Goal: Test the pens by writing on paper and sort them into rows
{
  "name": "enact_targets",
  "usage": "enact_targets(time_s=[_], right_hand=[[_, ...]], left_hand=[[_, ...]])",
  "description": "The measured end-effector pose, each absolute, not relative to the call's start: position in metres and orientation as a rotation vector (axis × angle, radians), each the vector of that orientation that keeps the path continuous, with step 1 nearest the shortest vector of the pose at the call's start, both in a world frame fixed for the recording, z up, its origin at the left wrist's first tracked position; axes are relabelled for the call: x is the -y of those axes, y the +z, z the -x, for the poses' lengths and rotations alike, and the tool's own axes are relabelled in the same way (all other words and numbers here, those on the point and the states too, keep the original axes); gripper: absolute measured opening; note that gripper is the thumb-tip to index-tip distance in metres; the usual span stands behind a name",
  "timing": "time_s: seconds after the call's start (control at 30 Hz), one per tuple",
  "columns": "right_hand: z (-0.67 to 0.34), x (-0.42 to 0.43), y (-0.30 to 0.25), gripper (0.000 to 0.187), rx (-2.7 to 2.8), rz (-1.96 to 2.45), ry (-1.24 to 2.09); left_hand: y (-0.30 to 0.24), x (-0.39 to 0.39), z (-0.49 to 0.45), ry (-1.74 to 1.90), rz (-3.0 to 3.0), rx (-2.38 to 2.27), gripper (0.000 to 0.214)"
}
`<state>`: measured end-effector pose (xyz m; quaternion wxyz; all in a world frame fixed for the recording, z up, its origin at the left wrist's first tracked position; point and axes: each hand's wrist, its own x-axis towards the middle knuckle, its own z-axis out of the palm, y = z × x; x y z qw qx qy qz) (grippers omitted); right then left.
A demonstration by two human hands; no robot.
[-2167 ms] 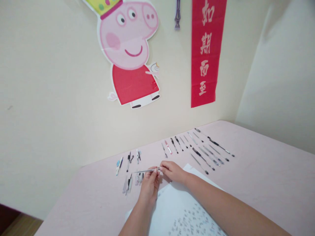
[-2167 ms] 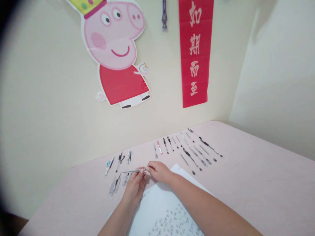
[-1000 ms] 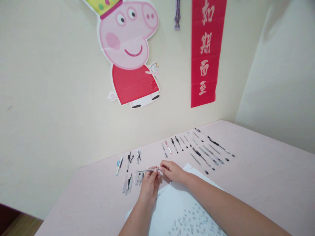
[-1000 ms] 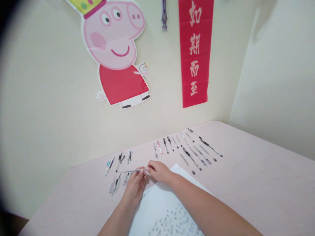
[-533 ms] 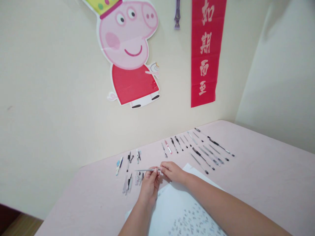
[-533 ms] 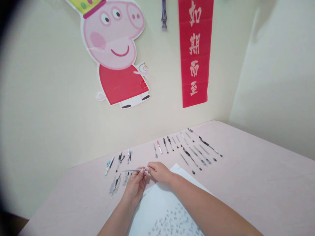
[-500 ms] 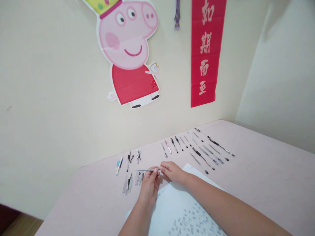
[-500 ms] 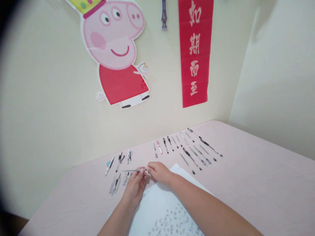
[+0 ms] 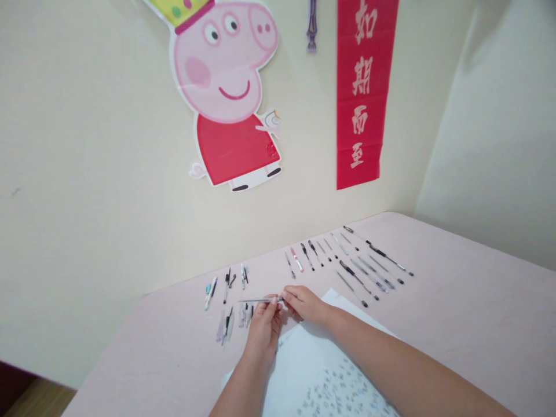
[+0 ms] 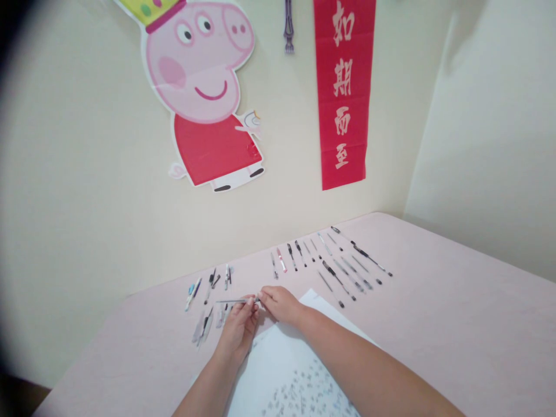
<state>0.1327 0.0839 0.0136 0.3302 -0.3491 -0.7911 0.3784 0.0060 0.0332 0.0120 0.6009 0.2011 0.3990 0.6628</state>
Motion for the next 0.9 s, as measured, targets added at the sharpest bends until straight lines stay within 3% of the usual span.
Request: enact_targets(time_s=[0.17, 0.33, 0.47, 0.73, 0.9], right_hand=[[-0.136, -0.086, 0.014, 0.023, 2.057, 0.878, 0.825], [-0.140, -0.084, 0.020, 0.051, 2.212, 0.833, 0.622], [-0.142, -0.084, 0.021, 0.058, 2.306, 0.802, 0.503], [-0.141, -0.089, 0.015, 0.039, 2.169, 0.809, 0.497], [-0.144, -0.088, 0.013, 0.033, 1.956, 0.807, 0.674]], left_hand=[[0.017, -0.027, -0.010, 1.493, -0.626, -0.914, 0.023], [0.018, -0.018, -0.016, 1.333, -0.836, -1.014, 0.031], [0.020, -0.015, -0.019, 1.245, -0.981, -1.031, 0.035], [0.024, -0.012, -0.019, 1.137, -1.340, -1.114, 0.043], [0.016, -0.014, -0.017, 1.077, -1.591, -1.180, 0.053]])
